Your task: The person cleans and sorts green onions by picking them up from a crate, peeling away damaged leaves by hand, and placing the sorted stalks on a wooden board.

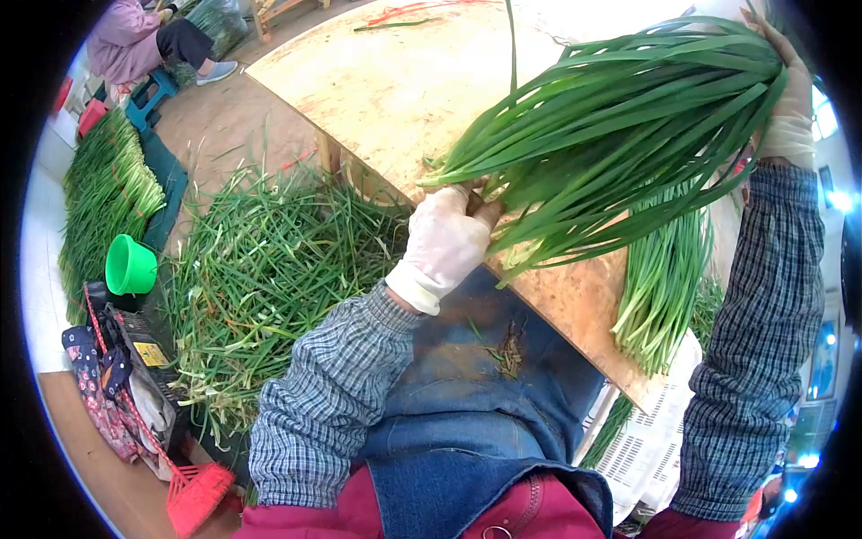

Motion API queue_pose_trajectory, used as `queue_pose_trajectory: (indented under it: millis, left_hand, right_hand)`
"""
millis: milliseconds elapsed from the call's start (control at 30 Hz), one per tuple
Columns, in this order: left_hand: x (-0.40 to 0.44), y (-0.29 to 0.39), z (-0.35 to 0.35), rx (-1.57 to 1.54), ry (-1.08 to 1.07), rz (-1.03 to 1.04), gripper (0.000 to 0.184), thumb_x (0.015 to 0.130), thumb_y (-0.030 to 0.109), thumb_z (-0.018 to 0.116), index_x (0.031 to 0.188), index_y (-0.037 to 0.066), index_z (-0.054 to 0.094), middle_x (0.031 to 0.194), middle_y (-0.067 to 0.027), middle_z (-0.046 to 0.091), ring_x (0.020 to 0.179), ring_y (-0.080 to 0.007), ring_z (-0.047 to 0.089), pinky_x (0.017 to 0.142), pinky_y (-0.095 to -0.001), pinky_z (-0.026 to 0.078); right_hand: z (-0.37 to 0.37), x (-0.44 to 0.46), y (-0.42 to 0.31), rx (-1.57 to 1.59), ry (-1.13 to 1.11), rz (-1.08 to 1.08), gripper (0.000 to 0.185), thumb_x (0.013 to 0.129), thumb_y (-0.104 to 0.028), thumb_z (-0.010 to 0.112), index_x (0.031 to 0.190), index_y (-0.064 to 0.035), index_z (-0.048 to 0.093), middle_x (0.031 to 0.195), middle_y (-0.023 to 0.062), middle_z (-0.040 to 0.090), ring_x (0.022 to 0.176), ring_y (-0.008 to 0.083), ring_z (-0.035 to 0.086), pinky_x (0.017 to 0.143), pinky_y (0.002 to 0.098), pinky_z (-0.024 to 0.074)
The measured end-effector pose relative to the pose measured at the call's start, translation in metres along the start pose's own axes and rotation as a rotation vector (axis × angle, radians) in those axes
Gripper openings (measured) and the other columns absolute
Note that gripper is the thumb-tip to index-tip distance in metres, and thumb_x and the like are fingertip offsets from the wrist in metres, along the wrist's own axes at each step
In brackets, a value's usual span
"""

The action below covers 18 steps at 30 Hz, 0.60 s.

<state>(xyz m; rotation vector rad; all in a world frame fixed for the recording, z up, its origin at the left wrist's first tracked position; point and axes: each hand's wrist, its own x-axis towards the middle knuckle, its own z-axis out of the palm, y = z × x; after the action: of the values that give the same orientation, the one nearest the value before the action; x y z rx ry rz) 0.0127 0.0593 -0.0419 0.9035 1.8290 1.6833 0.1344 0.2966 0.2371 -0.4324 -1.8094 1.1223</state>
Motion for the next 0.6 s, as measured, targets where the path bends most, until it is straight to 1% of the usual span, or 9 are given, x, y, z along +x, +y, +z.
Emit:
queue_pose_trajectory:
  millis: [33, 67, 100, 200, 400, 500, 600]
  left_hand:
    - [0.000, 0.002, -0.001, -0.140, -0.021, -0.049, 0.029, 0.081, 0.017, 0.061, 0.098, -0.006, 0.058, 0.079, -0.0169, 0.064, 0.070, -0.0234, 0.062, 0.063, -0.0320, 0.047]
    - [-0.001, 0.005, -0.002, -0.280, -0.042, -0.098, 0.029, 0.081, 0.016, 0.061, 0.099, -0.006, 0.058, 0.078, -0.0155, 0.064, 0.069, -0.0205, 0.061, 0.062, -0.0304, 0.047]
    - [-0.002, 0.006, -0.003, -0.378, -0.043, -0.092, 0.028, 0.081, 0.014, 0.063, 0.098, -0.007, 0.057, 0.076, -0.0117, 0.063, 0.067, -0.0140, 0.057, 0.060, -0.0264, 0.046]
    - [-0.007, 0.012, -0.005, -0.338, -0.048, -0.132, 0.027, 0.081, 0.013, 0.063, 0.099, -0.007, 0.056, 0.077, -0.0111, 0.062, 0.064, -0.0142, 0.056, 0.060, -0.0269, 0.046]
    - [-0.014, 0.011, -0.008, -0.437, -0.040, -0.139, 0.025, 0.086, 0.012, 0.057, 0.103, -0.006, 0.055, 0.082, -0.0089, 0.062, 0.064, -0.0133, 0.057, 0.059, -0.0251, 0.046]
    - [-0.011, 0.018, -0.014, -0.532, -0.079, -0.253, 0.026, 0.088, 0.011, 0.054, 0.108, -0.006, 0.053, 0.083, -0.0085, 0.062, 0.064, -0.0124, 0.058, 0.056, -0.0237, 0.048]
    - [0.005, 0.010, -0.010, -0.613, -0.214, -0.282, 0.026, 0.090, 0.011, 0.055, 0.112, -0.003, 0.054, 0.090, -0.0081, 0.063, 0.067, -0.0107, 0.059, 0.058, -0.0226, 0.050]
  right_hand:
    - [-0.021, 0.020, 0.007, -0.015, 0.005, -0.001, 0.024, 0.088, -0.012, 0.051, 0.107, -0.0018, 0.060, 0.096, 0.0082, 0.064, 0.082, 0.0159, 0.063, 0.075, 0.0260, 0.0540]
    - [-0.023, 0.023, 0.008, -0.030, 0.009, -0.001, 0.025, 0.089, -0.007, 0.051, 0.111, -0.0007, 0.060, 0.100, 0.0079, 0.064, 0.084, 0.0146, 0.063, 0.076, 0.0247, 0.0544]
    - [-0.026, 0.024, 0.009, -0.012, 0.007, 0.007, 0.025, 0.089, -0.007, 0.051, 0.111, -0.0009, 0.060, 0.100, 0.0079, 0.064, 0.084, 0.0147, 0.063, 0.076, 0.0246, 0.0545]
    - [-0.029, 0.027, 0.010, 0.018, 0.009, 0.022, 0.025, 0.089, -0.008, 0.050, 0.111, -0.0012, 0.060, 0.101, 0.0079, 0.064, 0.084, 0.0147, 0.063, 0.076, 0.0243, 0.0545]
    - [-0.034, 0.027, 0.015, -0.036, 0.022, -0.008, 0.026, 0.089, -0.008, 0.051, 0.112, -0.0014, 0.060, 0.102, 0.0078, 0.064, 0.085, 0.0143, 0.063, 0.076, 0.0241, 0.0546]
    - [-0.032, 0.025, 0.015, -0.059, 0.022, -0.036, 0.026, 0.089, -0.007, 0.051, 0.112, -0.0016, 0.059, 0.103, 0.0078, 0.063, 0.085, 0.0140, 0.063, 0.076, 0.0242, 0.0547]
    - [-0.032, 0.024, 0.014, -0.087, 0.009, -0.076, 0.026, 0.089, -0.008, 0.051, 0.113, -0.0019, 0.059, 0.103, 0.0079, 0.063, 0.085, 0.0139, 0.063, 0.076, 0.0242, 0.0548]
